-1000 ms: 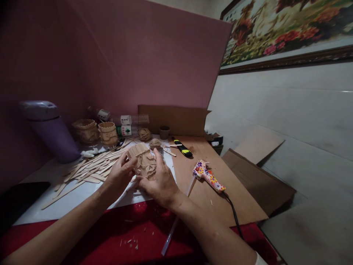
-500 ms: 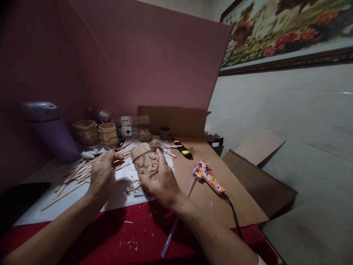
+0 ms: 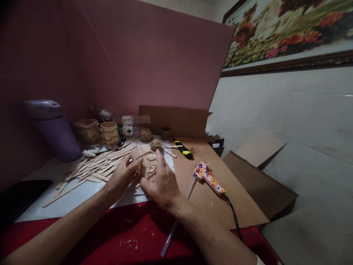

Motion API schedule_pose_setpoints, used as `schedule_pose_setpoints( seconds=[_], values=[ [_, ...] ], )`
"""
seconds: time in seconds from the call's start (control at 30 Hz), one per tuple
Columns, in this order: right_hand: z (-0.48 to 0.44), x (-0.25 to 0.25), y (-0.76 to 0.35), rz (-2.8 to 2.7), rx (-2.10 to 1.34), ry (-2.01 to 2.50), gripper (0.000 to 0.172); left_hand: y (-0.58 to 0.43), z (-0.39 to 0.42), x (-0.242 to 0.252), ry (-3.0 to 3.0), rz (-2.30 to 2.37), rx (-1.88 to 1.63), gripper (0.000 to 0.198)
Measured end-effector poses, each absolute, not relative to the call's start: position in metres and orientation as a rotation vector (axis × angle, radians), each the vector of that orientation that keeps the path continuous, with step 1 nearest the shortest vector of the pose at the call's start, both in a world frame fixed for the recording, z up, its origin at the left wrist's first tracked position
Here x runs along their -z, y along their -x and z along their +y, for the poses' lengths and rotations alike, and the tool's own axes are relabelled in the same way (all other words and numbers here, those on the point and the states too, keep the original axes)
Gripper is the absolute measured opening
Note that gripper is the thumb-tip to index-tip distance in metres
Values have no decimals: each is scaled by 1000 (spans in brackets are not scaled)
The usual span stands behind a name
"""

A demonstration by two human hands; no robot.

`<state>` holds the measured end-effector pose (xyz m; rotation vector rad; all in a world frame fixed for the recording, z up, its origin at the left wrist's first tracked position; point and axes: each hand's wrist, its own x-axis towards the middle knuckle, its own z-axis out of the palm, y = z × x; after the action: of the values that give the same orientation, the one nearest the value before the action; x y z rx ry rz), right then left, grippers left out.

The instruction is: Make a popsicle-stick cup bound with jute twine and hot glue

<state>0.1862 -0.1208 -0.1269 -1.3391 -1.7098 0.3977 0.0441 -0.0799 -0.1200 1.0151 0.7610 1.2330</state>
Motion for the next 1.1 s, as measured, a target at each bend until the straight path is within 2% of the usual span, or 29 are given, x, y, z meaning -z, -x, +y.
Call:
schedule_pose_setpoints(
  seconds=[0.17, 0.4, 0.7, 0.83, 0.9, 1.0, 1.1],
  values=[
    [-122, 128, -185, -1774, -329, 1298, 89, -44, -81, 118, -954, 710, -1247, 49],
    [-122, 128, -185, -1771, -304, 1277, 89, -43, -78, 118, -928, 670, -1222, 47],
    [-123, 127, -185, -1699, -333, 1276, 93, -47, -85, 114, -885, 582, -1140, 61],
    [-121, 128, -189, -1715, -401, 1207, 94, -46, -85, 113, -870, 561, -1162, 60],
    [-120, 127, -191, -1687, -455, 1134, 82, -43, -83, 112, -875, 592, -1159, 59],
    [-118, 123, -195, -1656, -474, 1091, 52, -38, -81, 109, -902, 634, -1185, 59],
    [-117, 119, -199, -1664, -410, 1121, 35, -37, -80, 109, -931, 654, -1226, 61]
  ],
)
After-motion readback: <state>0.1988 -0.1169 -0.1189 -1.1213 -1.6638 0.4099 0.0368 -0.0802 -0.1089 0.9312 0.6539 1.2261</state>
